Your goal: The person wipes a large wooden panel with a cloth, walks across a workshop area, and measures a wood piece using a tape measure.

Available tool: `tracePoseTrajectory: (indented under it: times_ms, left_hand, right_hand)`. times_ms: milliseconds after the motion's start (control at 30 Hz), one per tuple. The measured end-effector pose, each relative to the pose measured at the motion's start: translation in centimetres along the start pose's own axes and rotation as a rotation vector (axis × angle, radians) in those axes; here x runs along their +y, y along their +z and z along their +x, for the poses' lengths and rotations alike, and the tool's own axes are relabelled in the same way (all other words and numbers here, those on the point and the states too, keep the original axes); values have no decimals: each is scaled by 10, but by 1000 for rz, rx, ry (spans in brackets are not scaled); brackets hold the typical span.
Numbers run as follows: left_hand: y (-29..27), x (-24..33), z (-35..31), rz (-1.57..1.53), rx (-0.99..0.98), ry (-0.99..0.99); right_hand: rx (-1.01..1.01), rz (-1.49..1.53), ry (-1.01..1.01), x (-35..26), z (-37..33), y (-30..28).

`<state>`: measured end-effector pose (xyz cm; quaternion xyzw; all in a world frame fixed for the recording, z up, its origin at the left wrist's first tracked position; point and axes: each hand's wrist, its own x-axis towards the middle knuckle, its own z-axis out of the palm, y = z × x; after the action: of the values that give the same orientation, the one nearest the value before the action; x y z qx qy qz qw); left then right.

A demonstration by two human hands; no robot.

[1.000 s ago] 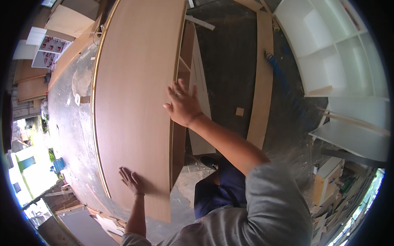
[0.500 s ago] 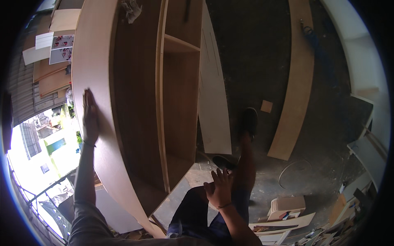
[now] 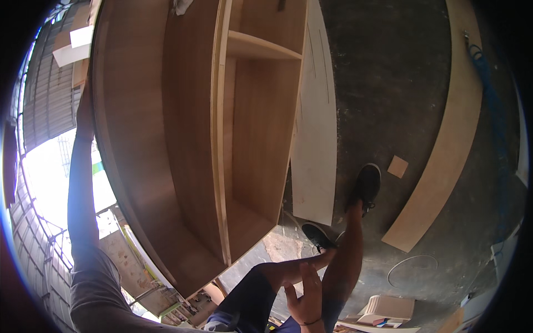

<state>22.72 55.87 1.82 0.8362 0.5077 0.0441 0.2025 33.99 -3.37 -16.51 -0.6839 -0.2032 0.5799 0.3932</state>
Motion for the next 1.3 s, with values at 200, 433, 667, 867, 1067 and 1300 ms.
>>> tracePoseTrajectory:
  times_ms: [200,433,667,867,1067,1300]
  left_hand:
    - [-29,-55,-76,312,-7,-37]
    - [-4,-11,-12,163,14,34]
    - [-11,-48,-60,284,12,34]
    - [-34,-66,-88,594,-23,76]
    - [-31,-17,2,609,-95,269]
    - [-4,17,82,-191,42,69]
  right_hand:
    - [1,84,65,-16,9,-11]
    - [-56,50,53,-14,9,-6]
    - [-56,60,77,-3,5,5]
    - [-50,106,75,-24,19,-6]
    - [-75,108,65,-36,34,-27]
    - [-7,56,130,-19,41,-20]
